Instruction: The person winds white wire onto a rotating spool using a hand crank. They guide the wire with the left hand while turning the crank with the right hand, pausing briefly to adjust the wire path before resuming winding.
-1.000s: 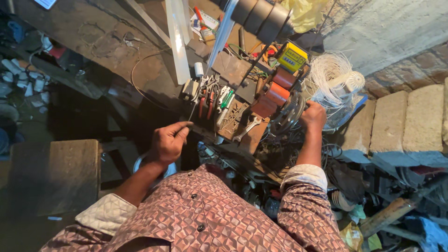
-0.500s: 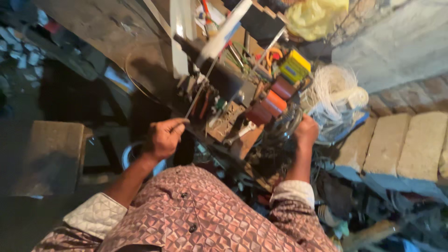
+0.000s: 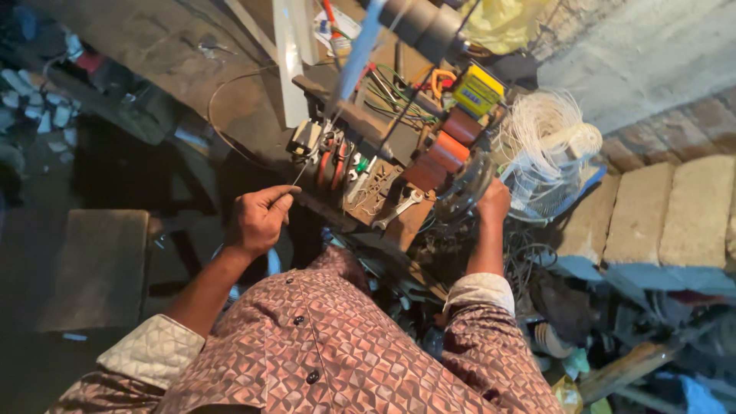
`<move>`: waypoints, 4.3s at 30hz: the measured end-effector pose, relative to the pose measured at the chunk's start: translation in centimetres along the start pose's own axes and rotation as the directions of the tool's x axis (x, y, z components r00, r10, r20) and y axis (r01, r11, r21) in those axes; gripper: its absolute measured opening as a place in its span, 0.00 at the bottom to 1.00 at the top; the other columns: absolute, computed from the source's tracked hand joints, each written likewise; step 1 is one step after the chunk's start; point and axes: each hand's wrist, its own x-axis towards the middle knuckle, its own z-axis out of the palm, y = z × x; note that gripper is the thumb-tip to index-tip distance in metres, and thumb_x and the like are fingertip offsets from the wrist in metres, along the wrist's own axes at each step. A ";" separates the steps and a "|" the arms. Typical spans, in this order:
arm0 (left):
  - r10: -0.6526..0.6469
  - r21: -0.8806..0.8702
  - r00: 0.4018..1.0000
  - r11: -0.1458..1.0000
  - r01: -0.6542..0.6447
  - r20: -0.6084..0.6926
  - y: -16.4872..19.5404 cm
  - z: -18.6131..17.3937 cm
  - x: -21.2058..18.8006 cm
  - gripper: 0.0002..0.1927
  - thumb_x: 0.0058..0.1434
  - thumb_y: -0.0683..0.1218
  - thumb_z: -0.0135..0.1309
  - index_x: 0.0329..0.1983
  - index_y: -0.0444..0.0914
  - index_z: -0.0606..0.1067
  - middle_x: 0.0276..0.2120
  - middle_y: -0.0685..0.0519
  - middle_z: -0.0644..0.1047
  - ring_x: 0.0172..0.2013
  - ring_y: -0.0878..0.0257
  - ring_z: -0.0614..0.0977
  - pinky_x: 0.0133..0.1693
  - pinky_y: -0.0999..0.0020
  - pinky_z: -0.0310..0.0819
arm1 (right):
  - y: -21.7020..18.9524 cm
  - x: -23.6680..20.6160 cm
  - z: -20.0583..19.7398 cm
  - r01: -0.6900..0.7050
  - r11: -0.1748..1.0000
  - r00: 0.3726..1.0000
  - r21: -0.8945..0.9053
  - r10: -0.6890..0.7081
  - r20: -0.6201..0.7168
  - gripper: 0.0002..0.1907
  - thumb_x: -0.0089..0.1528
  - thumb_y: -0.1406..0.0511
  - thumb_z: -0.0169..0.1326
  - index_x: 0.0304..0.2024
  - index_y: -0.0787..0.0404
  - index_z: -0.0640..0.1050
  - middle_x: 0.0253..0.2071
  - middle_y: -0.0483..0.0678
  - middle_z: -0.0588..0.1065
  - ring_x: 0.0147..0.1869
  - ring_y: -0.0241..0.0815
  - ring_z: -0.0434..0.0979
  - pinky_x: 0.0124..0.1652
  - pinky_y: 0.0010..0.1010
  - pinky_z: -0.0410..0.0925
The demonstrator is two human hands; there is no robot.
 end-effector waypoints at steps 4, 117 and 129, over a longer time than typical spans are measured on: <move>-0.032 -0.074 0.999 0.997 0.033 0.011 -1.3 -0.2 -0.7 0.13 0.66 0.46 0.52 0.47 0.37 0.83 0.19 0.53 0.78 0.21 0.69 0.77 0.26 0.70 0.72 | -0.4 -0.6 0.5 0.094 0.983 0.995 -0.160 -0.100 -0.026 0.23 0.65 0.50 0.49 0.40 0.64 0.81 0.33 0.67 0.78 0.41 0.72 0.78 0.40 0.60 0.68; 0.221 -0.044 0.906 0.974 -0.220 0.360 6.7 3.7 19.8 0.14 0.62 0.47 0.56 0.41 0.31 0.81 0.27 0.53 0.80 0.28 0.70 0.77 0.31 0.69 0.72 | -28.7 -11.0 0.9 0.359 0.631 0.926 0.688 -0.336 -0.175 0.10 0.66 0.70 0.55 0.49 0.66 0.78 0.35 0.52 0.80 0.36 0.41 0.81 0.38 0.32 0.72; 0.255 -0.045 0.899 0.966 -0.256 0.356 6.6 3.2 19.0 0.14 0.61 0.48 0.56 0.41 0.31 0.81 0.28 0.53 0.81 0.30 0.70 0.79 0.34 0.69 0.74 | -29.4 -7.4 8.6 -0.549 -0.263 0.833 0.793 -0.098 0.544 0.13 0.71 0.59 0.55 0.40 0.61 0.81 0.26 0.45 0.78 0.27 0.36 0.76 0.29 0.30 0.67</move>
